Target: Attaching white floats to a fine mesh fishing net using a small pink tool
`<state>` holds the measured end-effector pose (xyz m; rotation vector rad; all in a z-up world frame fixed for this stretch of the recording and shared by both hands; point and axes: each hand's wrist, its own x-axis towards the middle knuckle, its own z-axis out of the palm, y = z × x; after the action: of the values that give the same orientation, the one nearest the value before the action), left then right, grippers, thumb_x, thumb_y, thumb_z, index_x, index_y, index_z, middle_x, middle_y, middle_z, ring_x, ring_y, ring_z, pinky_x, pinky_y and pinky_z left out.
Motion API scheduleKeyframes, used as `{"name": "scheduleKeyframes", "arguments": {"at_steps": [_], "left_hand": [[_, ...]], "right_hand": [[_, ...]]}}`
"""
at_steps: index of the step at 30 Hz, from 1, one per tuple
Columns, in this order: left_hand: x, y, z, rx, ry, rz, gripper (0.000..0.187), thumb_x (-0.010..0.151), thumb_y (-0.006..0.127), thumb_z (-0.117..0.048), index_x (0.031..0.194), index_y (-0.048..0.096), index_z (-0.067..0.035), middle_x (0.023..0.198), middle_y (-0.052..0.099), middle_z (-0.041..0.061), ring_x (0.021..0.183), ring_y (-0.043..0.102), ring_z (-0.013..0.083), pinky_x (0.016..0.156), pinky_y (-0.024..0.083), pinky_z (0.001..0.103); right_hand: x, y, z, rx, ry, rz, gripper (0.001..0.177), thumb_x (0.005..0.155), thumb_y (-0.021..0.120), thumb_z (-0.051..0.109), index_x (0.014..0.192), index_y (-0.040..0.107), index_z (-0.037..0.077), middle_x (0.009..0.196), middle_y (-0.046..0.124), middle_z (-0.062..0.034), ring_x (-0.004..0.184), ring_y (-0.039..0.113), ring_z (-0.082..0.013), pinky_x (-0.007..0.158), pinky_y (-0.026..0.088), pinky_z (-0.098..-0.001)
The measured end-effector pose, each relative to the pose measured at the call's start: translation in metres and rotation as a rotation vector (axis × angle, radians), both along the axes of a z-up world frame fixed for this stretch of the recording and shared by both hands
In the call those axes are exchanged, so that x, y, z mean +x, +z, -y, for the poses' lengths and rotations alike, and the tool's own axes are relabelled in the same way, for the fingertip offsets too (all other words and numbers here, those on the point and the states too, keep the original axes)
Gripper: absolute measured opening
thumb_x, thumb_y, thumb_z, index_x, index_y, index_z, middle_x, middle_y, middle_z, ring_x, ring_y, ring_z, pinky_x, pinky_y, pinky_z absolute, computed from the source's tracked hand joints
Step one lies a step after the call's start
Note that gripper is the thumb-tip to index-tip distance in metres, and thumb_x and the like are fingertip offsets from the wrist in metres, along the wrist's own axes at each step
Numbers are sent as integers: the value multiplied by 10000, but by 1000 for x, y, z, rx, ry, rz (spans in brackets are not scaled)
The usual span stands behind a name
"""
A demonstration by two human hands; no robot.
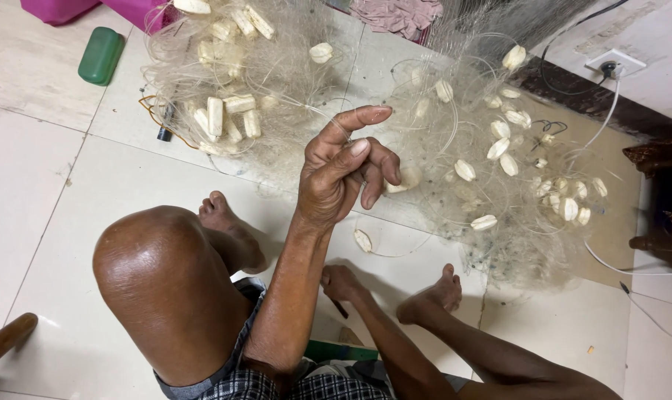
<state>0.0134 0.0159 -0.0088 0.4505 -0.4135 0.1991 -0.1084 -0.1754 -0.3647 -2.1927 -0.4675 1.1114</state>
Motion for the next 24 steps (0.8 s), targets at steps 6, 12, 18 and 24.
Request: {"name": "scheduleKeyframes", "arguments": {"at_steps": [6, 12, 18, 24], "left_hand": [[0, 0, -5, 63, 58, 38, 362, 956, 488, -72, 1288, 476, 73, 694, 622, 309, 379, 549, 204, 416, 486, 255], [-3, 7, -12, 74, 87, 48, 342, 932, 516, -64, 1235, 512, 94, 653, 607, 281, 395, 560, 192, 410, 489, 246], [-3, 12, -10, 44, 99, 67, 316, 914, 528, -53, 1171, 535, 131, 582, 581, 273, 353, 534, 199, 380, 483, 252], [-6, 20, -3, 40, 92, 74, 286, 907, 537, -52, 1124, 571, 132, 552, 571, 233, 360, 526, 174, 376, 466, 231]], "right_hand": [[62, 144, -2, 76, -24, -501, 437, 778, 652, 8, 1163, 569, -181, 917, 622, -273, 700, 676, -282, 642, 579, -353], [106, 282, 1, 332, 126, -337, 280, 934, 560, 165, 978, 683, -83, 811, 662, -223, 720, 628, -250, 695, 582, -422], [91, 423, 7, 679, 142, 129, 234, 947, 494, 85, 922, 690, -40, 761, 672, -138, 704, 678, -217, 641, 555, -355], [95, 448, -2, 669, -248, 554, 204, 832, 626, -24, 1019, 661, -100, 586, 637, -119, 523, 683, -175, 497, 577, -286]]}}
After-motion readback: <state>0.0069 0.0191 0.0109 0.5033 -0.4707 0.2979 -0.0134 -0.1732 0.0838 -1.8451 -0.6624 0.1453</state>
